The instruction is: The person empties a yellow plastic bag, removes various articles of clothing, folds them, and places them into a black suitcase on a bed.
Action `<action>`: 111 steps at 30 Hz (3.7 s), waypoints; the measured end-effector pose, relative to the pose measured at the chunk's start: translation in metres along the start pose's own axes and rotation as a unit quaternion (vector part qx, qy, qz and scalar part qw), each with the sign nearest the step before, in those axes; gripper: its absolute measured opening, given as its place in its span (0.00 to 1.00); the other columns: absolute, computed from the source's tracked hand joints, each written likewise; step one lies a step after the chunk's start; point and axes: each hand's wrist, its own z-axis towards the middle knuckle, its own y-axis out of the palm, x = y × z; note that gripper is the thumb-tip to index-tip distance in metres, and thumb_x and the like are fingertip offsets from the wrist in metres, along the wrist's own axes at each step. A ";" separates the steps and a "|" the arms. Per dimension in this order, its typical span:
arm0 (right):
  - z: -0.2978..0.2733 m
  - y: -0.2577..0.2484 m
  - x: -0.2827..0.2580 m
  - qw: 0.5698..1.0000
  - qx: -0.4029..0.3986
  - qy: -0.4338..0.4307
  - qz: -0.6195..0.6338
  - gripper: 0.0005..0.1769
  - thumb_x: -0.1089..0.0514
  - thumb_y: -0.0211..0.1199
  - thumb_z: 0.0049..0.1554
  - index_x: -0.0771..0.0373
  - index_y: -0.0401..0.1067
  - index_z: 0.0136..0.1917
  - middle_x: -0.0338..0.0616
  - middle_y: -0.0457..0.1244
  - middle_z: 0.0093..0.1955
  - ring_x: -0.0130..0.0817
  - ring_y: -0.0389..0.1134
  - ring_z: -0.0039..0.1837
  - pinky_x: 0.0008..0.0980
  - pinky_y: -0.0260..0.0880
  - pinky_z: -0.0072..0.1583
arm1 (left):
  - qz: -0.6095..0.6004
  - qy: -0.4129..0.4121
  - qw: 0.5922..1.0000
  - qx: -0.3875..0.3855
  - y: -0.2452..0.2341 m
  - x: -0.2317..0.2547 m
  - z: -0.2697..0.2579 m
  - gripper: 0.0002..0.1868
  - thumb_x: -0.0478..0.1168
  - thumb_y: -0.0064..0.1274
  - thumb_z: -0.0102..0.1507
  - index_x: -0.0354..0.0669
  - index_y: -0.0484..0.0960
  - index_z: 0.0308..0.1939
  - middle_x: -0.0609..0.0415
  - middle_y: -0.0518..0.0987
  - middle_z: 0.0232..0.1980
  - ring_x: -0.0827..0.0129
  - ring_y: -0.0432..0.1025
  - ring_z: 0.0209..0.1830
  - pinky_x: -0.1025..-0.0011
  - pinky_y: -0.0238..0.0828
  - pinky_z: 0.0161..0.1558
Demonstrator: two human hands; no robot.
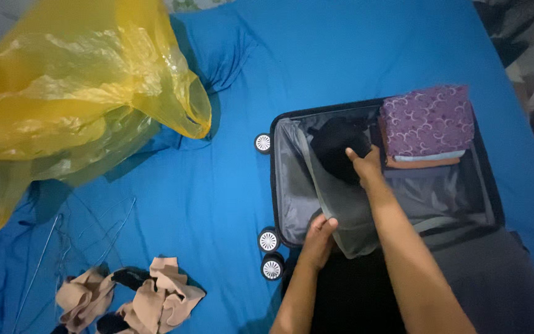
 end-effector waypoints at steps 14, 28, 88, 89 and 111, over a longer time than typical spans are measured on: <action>-0.044 0.010 -0.064 0.848 -0.193 -0.348 -0.350 0.29 0.52 0.64 0.53 0.40 0.69 0.69 0.53 0.35 0.84 0.64 0.29 0.83 0.73 0.33 0.75 | -0.018 -0.096 0.993 0.066 -0.045 -0.037 0.002 0.34 0.42 0.59 0.52 0.37 0.74 0.63 0.48 0.79 0.58 0.55 0.72 0.61 0.59 0.67 0.65; 0.008 0.052 0.024 0.725 -0.155 -0.411 -0.531 0.27 0.48 0.54 0.60 0.38 0.67 0.73 0.46 0.29 0.88 0.57 0.26 0.86 0.70 0.36 0.77 | 0.215 -0.051 0.949 0.226 0.000 0.010 0.033 0.26 0.50 0.60 0.62 0.45 0.75 0.60 0.55 0.81 0.55 0.69 0.74 0.56 0.68 0.69 0.59; -0.378 -0.279 -0.015 0.975 -0.108 -0.168 -0.101 0.27 0.57 0.56 0.59 0.59 0.66 0.72 0.52 0.59 0.75 0.45 0.57 0.77 0.43 0.55 0.73 | 0.808 -0.041 0.518 0.278 0.065 0.102 -0.031 0.27 0.64 0.55 0.61 0.49 0.77 0.51 0.38 0.83 0.44 0.40 0.78 0.46 0.48 0.74 0.48; -0.390 -0.291 0.015 0.971 -0.102 -0.177 -0.124 0.27 0.56 0.57 0.59 0.59 0.67 0.72 0.50 0.61 0.73 0.43 0.58 0.77 0.43 0.54 0.74 | 0.819 -0.024 0.503 0.273 0.073 0.104 -0.035 0.27 0.63 0.54 0.62 0.49 0.76 0.53 0.38 0.84 0.44 0.40 0.78 0.45 0.47 0.74 0.47; -0.590 -0.301 0.017 0.931 -0.346 -0.081 -0.086 0.22 0.57 0.54 0.63 0.56 0.69 0.70 0.43 0.69 0.67 0.33 0.71 0.70 0.36 0.67 0.71 | 0.795 0.036 0.478 0.372 0.075 0.101 -0.412 0.21 0.45 0.59 0.58 0.54 0.78 0.55 0.51 0.83 0.48 0.51 0.76 0.48 0.54 0.75 0.48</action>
